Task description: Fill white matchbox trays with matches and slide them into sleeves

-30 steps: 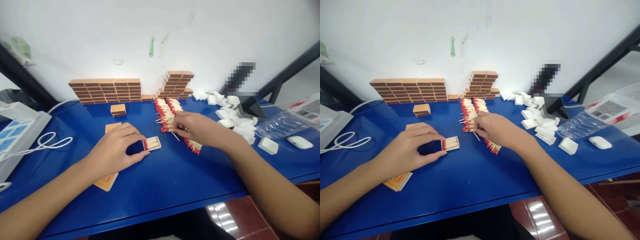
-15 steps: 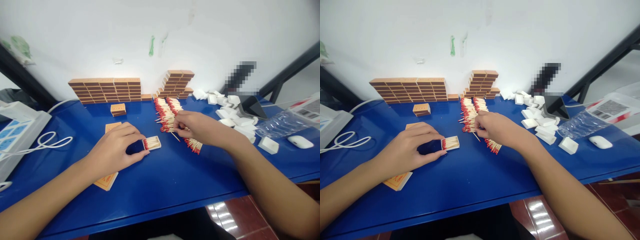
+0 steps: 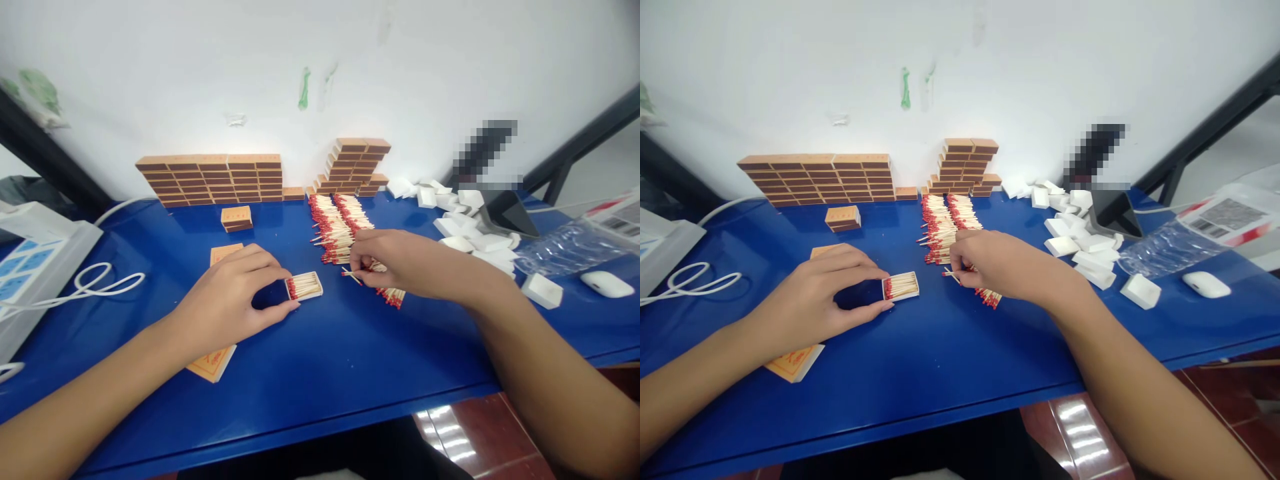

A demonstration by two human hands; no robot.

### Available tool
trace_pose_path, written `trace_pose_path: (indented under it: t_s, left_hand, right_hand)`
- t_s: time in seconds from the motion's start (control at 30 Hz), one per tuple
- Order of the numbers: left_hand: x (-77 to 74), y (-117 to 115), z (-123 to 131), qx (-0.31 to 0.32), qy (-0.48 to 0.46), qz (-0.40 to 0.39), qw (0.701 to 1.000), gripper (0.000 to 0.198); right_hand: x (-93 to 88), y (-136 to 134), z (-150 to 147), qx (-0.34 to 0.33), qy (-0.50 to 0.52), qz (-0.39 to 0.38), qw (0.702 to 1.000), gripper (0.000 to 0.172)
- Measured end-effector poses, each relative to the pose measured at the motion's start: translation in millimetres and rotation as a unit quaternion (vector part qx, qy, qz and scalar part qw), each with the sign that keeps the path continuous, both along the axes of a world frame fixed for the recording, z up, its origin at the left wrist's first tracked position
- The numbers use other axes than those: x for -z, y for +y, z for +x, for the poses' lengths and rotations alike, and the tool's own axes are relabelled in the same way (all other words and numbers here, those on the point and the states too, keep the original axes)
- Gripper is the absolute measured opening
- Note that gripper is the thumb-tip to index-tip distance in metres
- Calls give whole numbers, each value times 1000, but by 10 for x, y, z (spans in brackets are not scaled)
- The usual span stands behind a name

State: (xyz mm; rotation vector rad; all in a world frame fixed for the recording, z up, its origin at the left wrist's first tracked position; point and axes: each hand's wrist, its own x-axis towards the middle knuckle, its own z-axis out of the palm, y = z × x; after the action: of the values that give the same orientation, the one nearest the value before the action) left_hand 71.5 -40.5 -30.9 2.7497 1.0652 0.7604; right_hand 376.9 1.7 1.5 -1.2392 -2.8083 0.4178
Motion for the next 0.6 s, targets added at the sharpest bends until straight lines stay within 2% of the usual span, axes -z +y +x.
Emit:
trace_pose_path:
  t_s: [0.27,0.47,0.6]
  left_hand:
    - [-2,-5,3,2,0,6,1000,21]
    - [-2,0,0,2,0,1,1000,21]
    - [-1,1,-4,1,0,1,1000,21]
  right_hand:
    - [-31,-39,10,-32,41,-10,999,24]
    - [-35,-21,-10,-38,32,-33,998,17]
    - [3,-39,-67,-11,24,-36,999,14]
